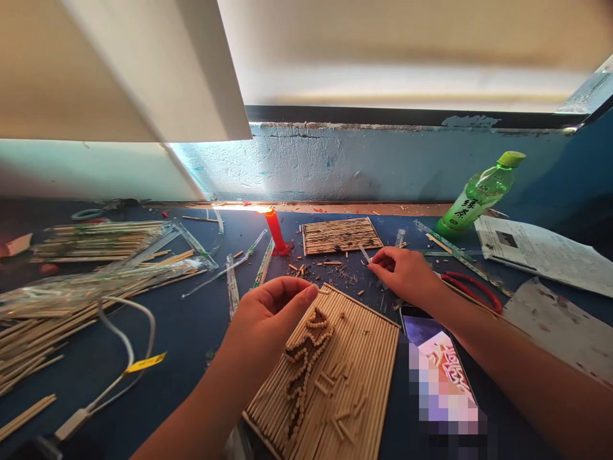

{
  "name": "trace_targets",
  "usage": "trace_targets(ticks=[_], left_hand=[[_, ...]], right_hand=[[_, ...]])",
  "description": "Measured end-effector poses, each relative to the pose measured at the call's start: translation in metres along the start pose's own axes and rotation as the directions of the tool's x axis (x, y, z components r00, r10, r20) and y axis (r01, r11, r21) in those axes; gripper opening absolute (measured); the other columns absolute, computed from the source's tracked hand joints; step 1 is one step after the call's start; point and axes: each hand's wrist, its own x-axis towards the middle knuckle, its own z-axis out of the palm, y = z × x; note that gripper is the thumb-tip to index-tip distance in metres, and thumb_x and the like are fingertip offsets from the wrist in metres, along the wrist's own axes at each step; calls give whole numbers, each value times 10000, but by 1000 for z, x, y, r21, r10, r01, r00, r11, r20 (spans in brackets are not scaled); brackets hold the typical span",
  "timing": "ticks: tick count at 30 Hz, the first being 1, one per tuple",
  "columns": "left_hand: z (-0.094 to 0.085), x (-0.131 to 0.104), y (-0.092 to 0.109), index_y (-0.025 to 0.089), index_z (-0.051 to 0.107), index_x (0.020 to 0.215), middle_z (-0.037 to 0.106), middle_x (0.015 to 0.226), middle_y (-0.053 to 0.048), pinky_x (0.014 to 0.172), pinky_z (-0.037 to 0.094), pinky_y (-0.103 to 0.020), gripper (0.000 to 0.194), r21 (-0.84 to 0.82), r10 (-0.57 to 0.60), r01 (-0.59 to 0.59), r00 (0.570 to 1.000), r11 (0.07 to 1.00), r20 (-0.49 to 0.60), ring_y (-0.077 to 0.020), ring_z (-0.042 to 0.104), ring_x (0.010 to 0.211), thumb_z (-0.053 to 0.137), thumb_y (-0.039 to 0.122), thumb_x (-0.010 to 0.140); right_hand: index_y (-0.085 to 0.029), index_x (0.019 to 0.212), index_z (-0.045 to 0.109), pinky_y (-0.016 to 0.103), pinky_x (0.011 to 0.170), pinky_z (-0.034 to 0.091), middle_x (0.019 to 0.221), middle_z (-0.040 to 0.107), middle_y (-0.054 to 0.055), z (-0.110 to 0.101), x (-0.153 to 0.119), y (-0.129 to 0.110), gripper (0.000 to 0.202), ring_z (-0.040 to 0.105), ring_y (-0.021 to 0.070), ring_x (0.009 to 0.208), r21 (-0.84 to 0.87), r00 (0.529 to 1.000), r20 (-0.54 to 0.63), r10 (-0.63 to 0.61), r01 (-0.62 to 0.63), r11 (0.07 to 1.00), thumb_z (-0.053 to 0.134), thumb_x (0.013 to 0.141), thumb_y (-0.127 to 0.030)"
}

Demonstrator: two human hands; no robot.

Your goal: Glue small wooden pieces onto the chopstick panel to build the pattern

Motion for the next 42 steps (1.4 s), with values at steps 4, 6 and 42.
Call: trace_targets(ticks=[4,6,42], left_hand=[[1,0,-1,177,694,855,605,693,17,544,364,-187,339,29,-3,3,1000,1000,4,-87,463,597,783,484,739],[0,1,-1,180,693,853,618,713,11,566,377,-193,338,47,-10,10,1000,999,11,-96,486,624,776,489,744],[16,-13,-14,259,756,902,637,826,-4,614,444,-269,114,410,399,-421,906,809,143,-148,582,708,660,320,886]], right_hand=[[-217,858,681,289,651,470,802,738,20,-1,0,0,156,671,175,708,-15,1000,-1,0,0,1000,627,827,-360],[-213,854,677,288,646,467,806,738,21,-3,0,-1,157,671,174,711,-25,1000,-7,5,-5,1000,625,830,-359],[-279,928,703,238,680,475,826,729,-44,-24,-62,-82,76,647,120,725,226,906,91,-413,385,895,677,856,-275]])
